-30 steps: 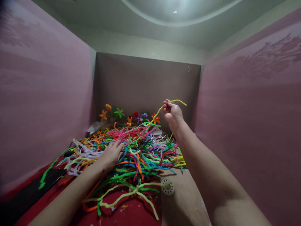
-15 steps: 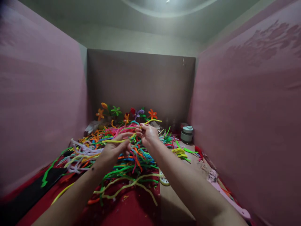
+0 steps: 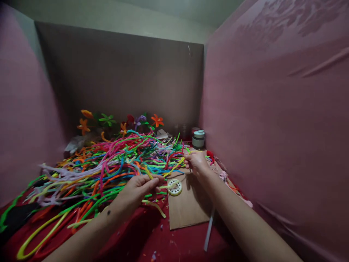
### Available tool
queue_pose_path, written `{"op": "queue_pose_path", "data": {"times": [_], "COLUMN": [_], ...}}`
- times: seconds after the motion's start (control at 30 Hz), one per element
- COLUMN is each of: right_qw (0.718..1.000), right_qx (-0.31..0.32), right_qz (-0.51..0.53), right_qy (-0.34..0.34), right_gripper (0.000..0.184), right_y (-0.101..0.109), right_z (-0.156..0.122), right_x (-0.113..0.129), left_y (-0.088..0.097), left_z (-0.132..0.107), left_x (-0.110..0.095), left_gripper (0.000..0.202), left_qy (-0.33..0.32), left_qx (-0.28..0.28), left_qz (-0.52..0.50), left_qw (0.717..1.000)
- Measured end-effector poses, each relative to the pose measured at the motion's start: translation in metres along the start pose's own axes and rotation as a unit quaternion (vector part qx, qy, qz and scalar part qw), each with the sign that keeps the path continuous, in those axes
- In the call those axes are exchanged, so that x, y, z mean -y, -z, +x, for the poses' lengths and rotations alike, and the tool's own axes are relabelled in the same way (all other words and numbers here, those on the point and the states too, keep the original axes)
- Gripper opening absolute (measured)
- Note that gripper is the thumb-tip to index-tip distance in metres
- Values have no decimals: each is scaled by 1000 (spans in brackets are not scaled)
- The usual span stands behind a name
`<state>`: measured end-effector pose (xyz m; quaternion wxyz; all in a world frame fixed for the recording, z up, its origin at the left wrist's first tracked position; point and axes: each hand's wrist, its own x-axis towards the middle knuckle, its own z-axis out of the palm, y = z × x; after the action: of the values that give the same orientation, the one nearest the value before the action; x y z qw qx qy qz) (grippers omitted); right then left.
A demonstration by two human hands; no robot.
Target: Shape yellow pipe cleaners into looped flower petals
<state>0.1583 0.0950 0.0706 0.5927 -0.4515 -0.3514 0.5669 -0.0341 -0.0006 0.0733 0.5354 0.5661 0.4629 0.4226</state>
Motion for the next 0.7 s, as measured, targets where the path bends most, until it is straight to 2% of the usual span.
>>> {"op": "queue_pose_path", "data": {"times": [0.13,0.4,0.57,0.7], "right_qw": [1000,1000,1000,1000], "right_qx": [-9,-12,-28,-13], "right_qz": [-13,-11,-3,4], "right_qy": [4,-12,-1,6], "right_gripper": [19,13,13,10], "right_y": [3,4,4,4], "right_z": [4,7,9,3], "right_x": [-9,-21,-26,-24], "left_y": [-7,-7,-4,-1], "left_z": [4,0,1,-2], "left_x": [11,13,14,4], "left_gripper": [37,40,40,34], "left_qy": [54,80,84,69], "left_qx": [30,49,31,18], "left_qz": [-51,-58,-45,-14], "left_qw": [997,994,995,997]}}
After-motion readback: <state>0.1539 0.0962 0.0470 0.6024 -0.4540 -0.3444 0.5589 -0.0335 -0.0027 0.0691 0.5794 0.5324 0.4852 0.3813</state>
